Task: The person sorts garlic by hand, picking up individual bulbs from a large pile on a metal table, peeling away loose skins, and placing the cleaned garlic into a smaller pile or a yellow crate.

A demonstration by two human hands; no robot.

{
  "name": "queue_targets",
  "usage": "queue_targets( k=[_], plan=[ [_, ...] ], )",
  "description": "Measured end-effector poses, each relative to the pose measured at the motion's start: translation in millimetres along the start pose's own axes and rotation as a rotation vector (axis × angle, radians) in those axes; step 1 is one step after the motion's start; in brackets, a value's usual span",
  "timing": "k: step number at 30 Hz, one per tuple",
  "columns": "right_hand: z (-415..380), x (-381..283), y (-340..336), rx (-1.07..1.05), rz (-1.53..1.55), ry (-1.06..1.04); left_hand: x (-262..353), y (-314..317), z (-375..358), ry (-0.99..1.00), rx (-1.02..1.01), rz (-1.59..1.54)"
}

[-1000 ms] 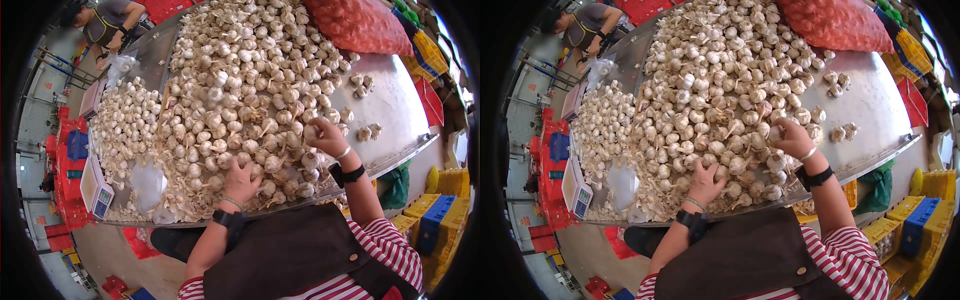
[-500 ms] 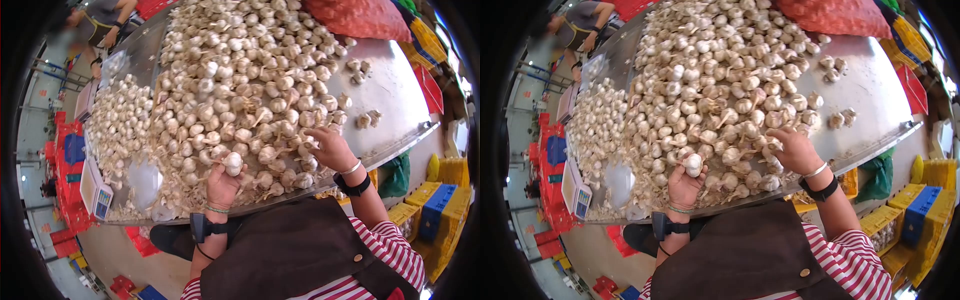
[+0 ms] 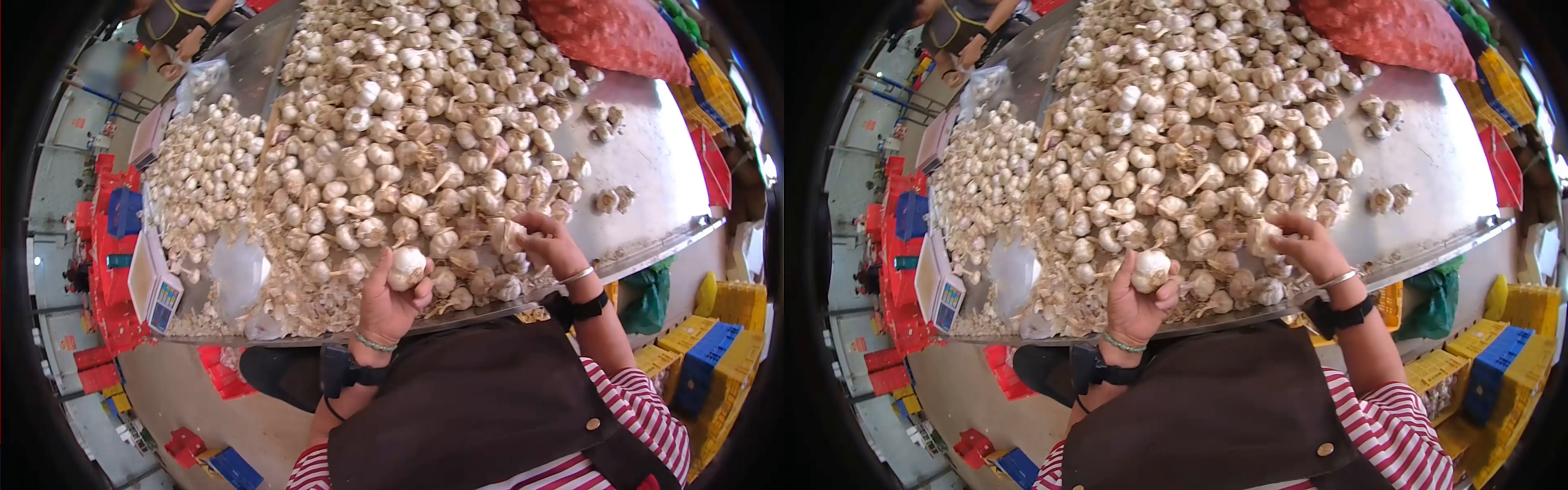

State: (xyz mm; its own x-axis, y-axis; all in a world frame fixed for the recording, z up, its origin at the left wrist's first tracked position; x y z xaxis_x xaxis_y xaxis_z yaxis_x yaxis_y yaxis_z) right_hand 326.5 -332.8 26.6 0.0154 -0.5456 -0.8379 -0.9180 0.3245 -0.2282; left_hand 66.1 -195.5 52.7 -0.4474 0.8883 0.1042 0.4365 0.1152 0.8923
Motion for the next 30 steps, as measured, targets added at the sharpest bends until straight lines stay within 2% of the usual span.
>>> queue_targets(
  k=[2,3,4,6,9,10,12,14,16,17,18,20,21,22,23,24,25,26,28,29,30],
  plan=[
    [-7,4,7,-0.203,0.568,-0.012,-7,5,0,-0.022,0.001,0.037],
    [-10,2,13,-0.288,0.699,-0.075,-11,8,-1,-0.031,0.055,0.105],
    [-12,-1,18,-0.362,0.777,-0.138,-13,9,-2,-0.035,0.109,0.175],
    [-16,-4,28,-0.461,0.891,-0.144,-17,1,0,-0.085,0.029,0.12],
    [-21,-26,40,-0.557,0.924,-0.124,-22,-7,1,-0.294,0.025,0.194],
    [-21,-27,45,-0.557,0.927,-0.123,-21,-7,-1,-0.295,0.028,0.195],
    [-19,-31,51,-0.459,0.691,-0.091,-22,-1,0,-0.41,-0.177,0.031],
    [-20,-40,61,-0.359,0.288,-0.37,-22,-11,-1,-0.471,-0.192,-0.053],
    [-26,-48,75,-0.397,0.022,-0.478,-24,-16,-3,-0.516,-0.188,-0.178],
    [-26,-60,78,-0.328,-0.332,-0.687,-22,-19,-4,-0.409,-0.189,-0.049],
    [-26,-56,87,-0.311,-0.48,-0.762,-22,-21,-4,-0.407,-0.191,-0.045],
    [-33,-68,97,-0.209,-0.493,-0.969,-27,-13,-7,-0.122,0.185,-0.033],
    [-31,-71,96,-0.209,-0.493,-0.972,-27,4,-8,-0.082,0.252,-0.062],
    [-28,-74,94,-0.156,-0.534,-0.993,-19,-7,-6,-0.079,0.25,-0.062],
    [-23,-78,91,-0.101,-0.574,-1.012,-4,-26,-3,-0.089,0.026,-0.1],
    [-14,-80,84,-0.112,-0.493,-0.933,13,-25,-4,-0.099,-0.199,-0.135],
    [1,-81,78,-0.041,-0.491,-0.916,34,-24,-4,-0.066,-0.171,-0.249],
    [16,-82,69,-0.026,-0.484,-0.812,60,-11,-2,-0.033,-0.142,-0.363],
    [52,-86,51,0.051,-0.711,-0.712,140,-12,-2,0.252,-0.17,-0.057],
    [74,-88,48,0.07,-0.813,-0.69,182,-4,-8,0.289,-0.25,-0.03],
    [98,-85,44,0.075,-0.909,-0.713,230,-2,-11,0.531,-0.136,0.03]
  ],
)
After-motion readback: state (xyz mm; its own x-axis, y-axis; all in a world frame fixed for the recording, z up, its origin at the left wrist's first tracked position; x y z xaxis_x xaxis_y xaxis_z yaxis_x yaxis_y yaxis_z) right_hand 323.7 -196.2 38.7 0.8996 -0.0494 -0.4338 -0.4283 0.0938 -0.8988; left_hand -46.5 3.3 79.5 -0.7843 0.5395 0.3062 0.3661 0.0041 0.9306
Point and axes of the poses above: each hand's wrist, its own z-axis towards the middle knuckle, its own y-axis out of the palm, x = y × z, the point moved 1 cm from there along z, towards the middle knuckle, and after that the axes turned 13 degrees about -z, right-handed, at the moved point
